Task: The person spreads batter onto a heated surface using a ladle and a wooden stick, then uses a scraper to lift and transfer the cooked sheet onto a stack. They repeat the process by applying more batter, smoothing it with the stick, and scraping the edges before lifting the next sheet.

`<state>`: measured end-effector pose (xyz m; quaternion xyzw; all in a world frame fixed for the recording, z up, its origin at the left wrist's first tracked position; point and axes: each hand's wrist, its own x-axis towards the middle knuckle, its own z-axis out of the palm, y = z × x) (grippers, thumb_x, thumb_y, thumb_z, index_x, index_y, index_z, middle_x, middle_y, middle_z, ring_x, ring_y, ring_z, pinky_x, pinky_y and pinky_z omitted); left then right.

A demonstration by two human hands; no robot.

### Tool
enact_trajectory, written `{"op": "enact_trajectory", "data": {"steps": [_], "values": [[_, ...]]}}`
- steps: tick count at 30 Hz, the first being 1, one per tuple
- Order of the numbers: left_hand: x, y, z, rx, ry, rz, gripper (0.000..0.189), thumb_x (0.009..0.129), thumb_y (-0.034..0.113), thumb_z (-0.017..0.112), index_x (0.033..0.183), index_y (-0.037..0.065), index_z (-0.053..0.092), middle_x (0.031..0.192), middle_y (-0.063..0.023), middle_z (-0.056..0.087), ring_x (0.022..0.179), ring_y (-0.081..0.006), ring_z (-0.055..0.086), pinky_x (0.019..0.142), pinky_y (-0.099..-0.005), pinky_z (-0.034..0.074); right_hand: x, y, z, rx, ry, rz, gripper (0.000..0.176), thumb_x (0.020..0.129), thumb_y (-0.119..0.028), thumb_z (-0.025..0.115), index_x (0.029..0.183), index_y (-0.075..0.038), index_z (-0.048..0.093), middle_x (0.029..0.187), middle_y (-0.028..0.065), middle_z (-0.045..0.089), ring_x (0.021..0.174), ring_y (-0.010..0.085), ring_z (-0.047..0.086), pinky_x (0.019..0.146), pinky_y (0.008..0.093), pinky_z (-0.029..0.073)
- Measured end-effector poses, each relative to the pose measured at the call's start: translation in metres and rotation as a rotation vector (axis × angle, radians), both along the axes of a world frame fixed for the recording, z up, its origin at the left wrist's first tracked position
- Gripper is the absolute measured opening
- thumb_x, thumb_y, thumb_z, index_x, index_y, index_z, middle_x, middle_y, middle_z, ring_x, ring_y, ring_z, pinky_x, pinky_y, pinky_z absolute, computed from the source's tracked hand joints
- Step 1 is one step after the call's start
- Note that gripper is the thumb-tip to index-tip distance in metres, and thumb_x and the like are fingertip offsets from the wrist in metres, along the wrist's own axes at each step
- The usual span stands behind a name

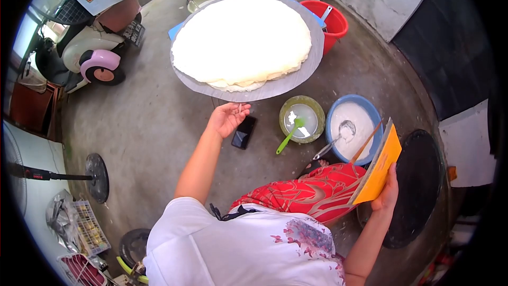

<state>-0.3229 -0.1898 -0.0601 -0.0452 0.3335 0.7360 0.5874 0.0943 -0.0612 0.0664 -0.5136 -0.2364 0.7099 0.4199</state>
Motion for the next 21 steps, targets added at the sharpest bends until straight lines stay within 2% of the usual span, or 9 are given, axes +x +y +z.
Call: {"op": "enact_trajectory", "data": {"steps": [3, 5, 7, 9, 12, 14, 15, 17, 21], "values": [[0.017, 0.004, 0.004, -0.063, 0.048, -0.025, 0.025, 0.077, 0.005, 0.054, 0.097, -0.009, 0.052, 0.088, -0.0165, 0.059, 0.071, -0.0197, 0.059, 0.062, -0.0244, 0.051, 0.004, 0.003, -0.008, 0.008, 0.044, 0.011, 0.039, 0.087, -0.035, 0.048, 0.112, -0.005, 0.052, 0.109, 0.0072, 0.056, 0.098, 0.0174, 0.054, 0.084, 0.0301, 0.042], [0.04, 0.008, -0.001, -0.041, 0.352, -0.182, 0.023, 0.078, 0.006, 0.055, 0.098, -0.006, 0.055, 0.083, -0.009, 0.061, 0.069, -0.013, 0.059, 0.06, -0.0222, 0.049, 0.008, 0.006, -0.015, 0.107, 0.08, 0.105, 0.036, 0.088, -0.027, 0.048, 0.115, -0.004, 0.048, 0.113, 0.0096, 0.054, 0.102, 0.0206, 0.052, 0.089, 0.0326, 0.041], [0.083, 0.016, 0.017, -0.054, 0.379, -0.363, 0.024, 0.078, 0.008, 0.059, 0.101, -0.001, 0.056, 0.079, -0.0025, 0.059, 0.065, -0.0067, 0.055, 0.058, -0.0203, 0.046, -0.012, 0.002, -0.006, 0.171, 0.146, 0.171, 0.035, 0.087, -0.02, 0.049, 0.117, -0.002, 0.045, 0.115, 0.0104, 0.052, 0.106, 0.0214, 0.05, 0.091, 0.0338, 0.039], [0.131, 0.02, 0.036, 0.089, 0.284, -0.455, 0.027, 0.08, 0.012, 0.059, 0.104, 0.002, 0.056, 0.072, 0.0012, 0.055, 0.058, -0.0053, 0.048, 0.054, -0.0195, 0.042, -0.035, 0.0, -0.005, 0.216, 0.228, 0.28, 0.041, 0.085, -0.01, 0.05, 0.123, -0.001, 0.036, 0.12, 0.01, 0.048, 0.111, 0.022, 0.046, 0.095, 0.0349, 0.035], [0.184, 0.031, 0.066, 0.286, 0.136, -0.454, 0.019, 0.081, 0.016, 0.059, 0.095, 0.003, 0.057, 0.066, 0.0036, 0.048, 0.054, -0.0049, 0.042, 0.051, -0.0193, 0.036, -0.072, -0.008, -0.01, 0.226, 0.261, 0.251, 0.043, 0.084, -0.006, 0.051, 0.123, -0.001, 0.035, 0.12, 0.0094, 0.047, 0.111, 0.0209, 0.046, 0.095, 0.0343, 0.035], [0.199, 0.036, 0.073, 0.148, 0.015, -0.324, 0.012, 0.082, 0.017, 0.058, 0.081, 0.006, 0.055, 0.061, 0.0047, 0.043, 0.05, -0.0053, 0.036, 0.046, -0.0198, 0.031, -0.087, -0.013, -0.017, 0.257, 0.243, 0.292, 0.041, 0.084, -0.005, 0.052, 0.121, -0.002, 0.035, 0.12, 0.0089, 0.047, 0.109, 0.019, 0.046, 0.092, 0.0323, 0.036], [0.196, 0.039, 0.07, 0.151, 0.017, -0.325, 0.012, 0.082, 0.017, 0.058, 0.081, 0.006, 0.055, 0.061, 0.0047, 0.043, 0.05, -0.0053, 0.036, 0.046, -0.0198, 0.031, -0.091, -0.016, -0.017, 0.26, 0.244, 0.291, 0.041, 0.084, -0.005, 0.052, 0.121, -0.002, 0.035, 0.12, 0.0089, 0.047, 0.109, 0.019, 0.046, 0.092, 0.0323, 0.036], [0.181, 0.048, 0.063, 0.067, 0.118, -0.185, 0.022, 0.083, 0.02, 0.058, 0.067, 0.009, 0.047, 0.054, 0.0046, 0.038, 0.044, -0.005, 0.032, 0.041, -0.0196, 0.026, -0.096, -0.021, -0.017, 0.337, 0.075, 0.375, 0.039, 0.086, -0.011, 0.052, 0.121, -0.005, 0.037, 0.116, 0.0084, 0.049, 0.107, 0.0173, 0.048, 0.087, 0.0298, 0.04], [0.115, 0.066, 0.062, -0.104, 0.18, 0.057, 0.023, 0.081, 0.017, 0.059, 0.065, 0.011, 0.043, 0.051, 0.0033, 0.037, 0.038, -0.0069, 0.027, 0.035, -0.0219, 0.021, -0.074, -0.02, -0.009, 0.245, 0.012, 0.414, 0.038, 0.088, -0.018, 0.05, 0.12, -0.004, 0.037, 0.107, 0.0094, 0.053, 0.095, 0.0164, 0.054, 0.078, 0.0271, 0.043]]}}
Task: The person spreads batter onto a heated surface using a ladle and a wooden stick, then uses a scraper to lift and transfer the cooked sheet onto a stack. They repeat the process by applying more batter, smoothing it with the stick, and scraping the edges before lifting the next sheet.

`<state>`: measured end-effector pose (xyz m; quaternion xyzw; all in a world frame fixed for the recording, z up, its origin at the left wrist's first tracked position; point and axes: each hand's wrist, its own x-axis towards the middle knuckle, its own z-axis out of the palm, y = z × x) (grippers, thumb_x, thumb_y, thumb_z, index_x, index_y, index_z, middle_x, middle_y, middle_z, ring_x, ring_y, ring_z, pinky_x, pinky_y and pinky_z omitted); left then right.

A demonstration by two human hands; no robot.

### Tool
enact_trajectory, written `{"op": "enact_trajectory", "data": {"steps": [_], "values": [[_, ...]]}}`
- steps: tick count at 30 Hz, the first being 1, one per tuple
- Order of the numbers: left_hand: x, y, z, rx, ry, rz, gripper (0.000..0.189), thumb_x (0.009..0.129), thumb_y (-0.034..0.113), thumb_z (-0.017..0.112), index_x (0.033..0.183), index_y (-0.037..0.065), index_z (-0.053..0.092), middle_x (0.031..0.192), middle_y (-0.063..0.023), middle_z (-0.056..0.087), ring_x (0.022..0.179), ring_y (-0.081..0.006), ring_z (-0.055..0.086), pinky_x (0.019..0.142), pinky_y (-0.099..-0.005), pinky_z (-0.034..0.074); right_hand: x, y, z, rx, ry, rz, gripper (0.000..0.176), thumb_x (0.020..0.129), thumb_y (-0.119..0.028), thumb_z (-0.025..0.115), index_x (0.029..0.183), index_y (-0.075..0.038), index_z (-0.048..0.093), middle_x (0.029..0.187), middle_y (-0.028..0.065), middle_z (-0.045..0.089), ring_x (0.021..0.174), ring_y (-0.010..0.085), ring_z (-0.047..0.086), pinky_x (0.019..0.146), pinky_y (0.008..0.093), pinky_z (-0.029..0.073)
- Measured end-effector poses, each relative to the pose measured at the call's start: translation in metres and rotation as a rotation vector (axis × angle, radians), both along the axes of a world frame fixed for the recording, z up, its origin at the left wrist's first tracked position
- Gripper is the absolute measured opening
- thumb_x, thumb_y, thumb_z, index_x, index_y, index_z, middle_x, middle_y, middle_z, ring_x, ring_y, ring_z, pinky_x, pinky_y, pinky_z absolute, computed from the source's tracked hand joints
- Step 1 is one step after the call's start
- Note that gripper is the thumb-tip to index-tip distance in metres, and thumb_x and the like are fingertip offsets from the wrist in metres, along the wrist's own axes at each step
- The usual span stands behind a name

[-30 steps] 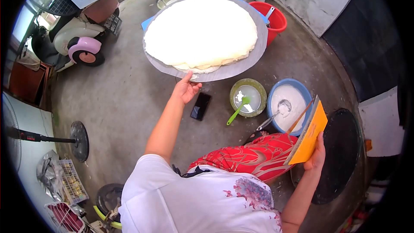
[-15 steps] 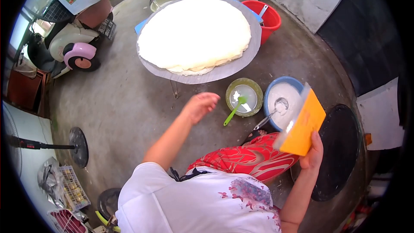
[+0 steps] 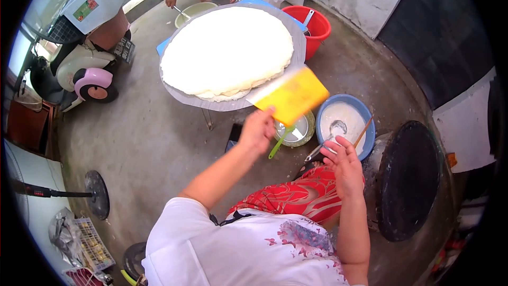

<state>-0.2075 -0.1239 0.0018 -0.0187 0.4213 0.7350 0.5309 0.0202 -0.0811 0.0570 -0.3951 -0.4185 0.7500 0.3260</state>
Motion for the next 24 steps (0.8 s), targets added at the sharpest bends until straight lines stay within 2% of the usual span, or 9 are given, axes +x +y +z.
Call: {"op": "enact_trajectory", "data": {"steps": [1, 2, 3, 8, 12, 19, 21, 22, 24], "values": [[-0.017, 0.004, 0.005, -0.022, 0.021, 0.062, 0.019, 0.083, 0.017, 0.056, 0.07, 0.012, 0.043, 0.051, 0.0052, 0.03, 0.04, -0.0059, 0.026, 0.036, -0.0208, 0.021, 0.007, -0.001, -0.003, 0.029, -0.032, -0.034, 0.035, 0.089, -0.018, 0.049, 0.119, -0.004, 0.039, 0.101, 0.0091, 0.055, 0.087, 0.0159, 0.057, 0.075, 0.0257, 0.044], [-0.038, 0.008, -0.003, 0.029, 0.082, 0.097, 0.021, 0.084, 0.017, 0.056, 0.069, 0.012, 0.042, 0.053, 0.0056, 0.029, 0.04, -0.0061, 0.025, 0.035, -0.0211, 0.021, 0.015, -0.001, -0.004, 0.028, -0.027, -0.038, 0.035, 0.089, -0.018, 0.049, 0.119, -0.004, 0.039, 0.101, 0.0091, 0.055, 0.087, 0.0159, 0.057, 0.075, 0.0257, 0.044], [-0.056, 0.013, -0.003, -0.039, 0.113, 0.148, 0.02, 0.085, 0.019, 0.054, 0.072, 0.013, 0.041, 0.052, 0.0056, 0.029, 0.04, -0.0057, 0.023, 0.035, -0.0204, 0.02, 0.022, -0.002, -0.006, 0.045, -0.034, -0.053, 0.033, 0.088, -0.016, 0.048, 0.118, -0.004, 0.04, 0.097, 0.0085, 0.056, 0.084, 0.0152, 0.057, 0.074, 0.025, 0.044], [-0.113, 0.024, -0.026, -0.088, 0.001, 0.181, 0.013, 0.087, 0.021, 0.051, 0.08, 0.014, 0.044, 0.052, 0.0062, 0.027, 0.038, -0.0051, 0.021, 0.034, -0.0193, 0.019, 0.043, -0.01, -0.002, 0.048, -0.021, -0.067, 0.026, 0.088, -0.01, 0.047, 0.112, -0.001, 0.044, 0.088, 0.0069, 0.057, 0.074, 0.0126, 0.055, 0.069, 0.0234, 0.044], [-0.109, 0.022, -0.019, -0.15, -0.095, 0.189, 0.014, 0.088, 0.022, 0.049, 0.081, 0.012, 0.043, 0.053, 0.0036, 0.031, 0.038, -0.0056, 0.023, 0.034, -0.0189, 0.02, 0.055, -0.019, 0.003, 0.047, -0.022, -0.11, 0.024, 0.088, -0.009, 0.046, 0.11, 0.0, 0.045, 0.086, 0.0071, 0.058, 0.072, 0.0124, 0.054, 0.068, 0.0233, 0.044], [-0.082, -0.001, -0.024, -0.122, -0.059, 0.206, 0.018, 0.089, 0.022, 0.048, 0.087, 0.005, 0.046, 0.063, -0.0003, 0.041, 0.046, -0.007, 0.032, 0.041, -0.02, 0.028, 0.087, -0.034, 0.004, 0.065, -0.022, -0.216, 0.019, 0.088, -0.011, 0.047, 0.105, -0.001, 0.049, 0.083, 0.006, 0.058, 0.07, 0.0109, 0.054, 0.064, 0.0218, 0.044], [-0.072, -0.008, -0.021, -0.019, -0.089, 0.061, 0.031, 0.091, 0.025, 0.043, 0.098, -0.005, 0.048, 0.069, -0.0044, 0.047, 0.055, -0.0106, 0.042, 0.049, -0.0222, 0.038, 0.099, -0.038, 0.0, 0.079, -0.034, -0.27, 0.018, 0.089, -0.013, 0.046, 0.103, -0.002, 0.05, 0.082, 0.0053, 0.057, 0.069, 0.0103, 0.054, 0.063, 0.0218, 0.044], [-0.062, -0.009, -0.007, -0.02, -0.09, 0.054, 0.031, 0.091, 0.025, 0.043, 0.098, -0.005, 0.048, 0.069, -0.0044, 0.047, 0.055, -0.0106, 0.042, 0.049, -0.0222, 0.038, 0.105, -0.038, -0.003, 0.079, -0.036, -0.277, 0.018, 0.089, -0.013, 0.046, 0.103, -0.002, 0.05, 0.082, 0.0053, 0.057, 0.069, 0.0103, 0.054, 0.063, 0.0218, 0.044], [-0.035, -0.007, 0.027, 0.232, -0.257, -0.14, 0.045, 0.092, 0.03, 0.036, 0.108, -0.011, 0.045, 0.083, -0.0135, 0.052, 0.075, -0.0203, 0.052, 0.068, -0.0297, 0.047, 0.116, -0.041, -0.007, 0.078, -0.017, -0.333, 0.018, 0.088, -0.013, 0.047, 0.102, -0.003, 0.05, 0.081, 0.0051, 0.057, 0.069, 0.01, 0.054, 0.062, 0.0215, 0.044]]}}
